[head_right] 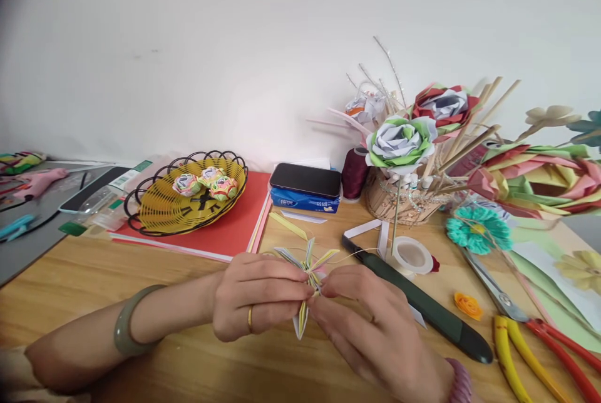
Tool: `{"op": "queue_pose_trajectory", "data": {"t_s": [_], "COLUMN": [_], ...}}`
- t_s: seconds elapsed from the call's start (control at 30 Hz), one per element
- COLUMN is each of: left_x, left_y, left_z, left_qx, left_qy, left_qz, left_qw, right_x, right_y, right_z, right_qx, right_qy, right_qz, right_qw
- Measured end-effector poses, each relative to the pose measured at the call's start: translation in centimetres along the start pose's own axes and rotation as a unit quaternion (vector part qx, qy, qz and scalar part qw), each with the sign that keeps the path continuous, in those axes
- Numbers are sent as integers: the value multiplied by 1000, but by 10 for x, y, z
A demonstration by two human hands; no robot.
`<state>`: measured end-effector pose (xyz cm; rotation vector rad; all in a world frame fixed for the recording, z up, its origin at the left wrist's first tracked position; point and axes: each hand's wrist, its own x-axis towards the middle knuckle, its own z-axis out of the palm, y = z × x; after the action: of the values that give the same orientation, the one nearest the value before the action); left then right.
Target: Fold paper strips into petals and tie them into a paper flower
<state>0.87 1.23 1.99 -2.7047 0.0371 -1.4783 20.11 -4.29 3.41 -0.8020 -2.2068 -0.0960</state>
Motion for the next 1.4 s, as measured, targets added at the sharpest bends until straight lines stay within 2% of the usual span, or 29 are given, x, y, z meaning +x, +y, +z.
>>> {"op": "queue_pose_trajectory", "data": {"t_s": [0.27, 0.37, 0.43, 0.5, 0.57, 0.63, 0.73, 0.77, 0.83, 0.93, 1.07, 1.27, 1.4], "left_x": [-3, 1, 5, 11, 16, 21, 24, 24, 24, 22, 18, 13, 12], "left_y": [-1, -1, 0, 1, 2, 3, 3, 2, 1, -1, -4, -5, -5], "left_z": [0, 3, 4, 2, 0, -2, -3, -3, -2, -2, -1, 5, 6], "left_qx": [-15, -90, -165, -230, -276, -342, -439, -457, -473, -489, -527, -541, -535], "left_qy": [0, 2, 1, -11, -15, -33, -84, -97, -107, -104, -98, -61, -60], "left_qz": [-12, -78, -141, -227, -326, -447, -590, -618, -653, -672, -662, -682, -691], "left_qw": [1000, 993, 976, 946, 904, 826, 672, 632, 581, 547, 524, 489, 481], "right_x": [1, 3, 4, 5, 4, 3, 2, 2, 2, 4, 5, 4, 5], "right_y": [0, 0, -1, -2, -1, 0, 2, 3, 4, 5, 4, 5, 7], "right_z": [-1, -2, -2, -1, 0, 1, 2, 2, 3, 4, 7, 9, 9], "right_qx": [8, 42, 95, 162, 219, 267, 354, 387, 434, 456, 473, 490, 505], "right_qy": [14, 0, -21, -41, -56, -79, -142, -160, -179, -177, -149, -153, -143], "right_qz": [-12, -7, 27, 84, 163, 244, 324, 340, 374, 427, 470, 494, 494], "right_qw": [1000, 999, 995, 982, 960, 929, 866, 842, 800, 760, 730, 702, 693]}}
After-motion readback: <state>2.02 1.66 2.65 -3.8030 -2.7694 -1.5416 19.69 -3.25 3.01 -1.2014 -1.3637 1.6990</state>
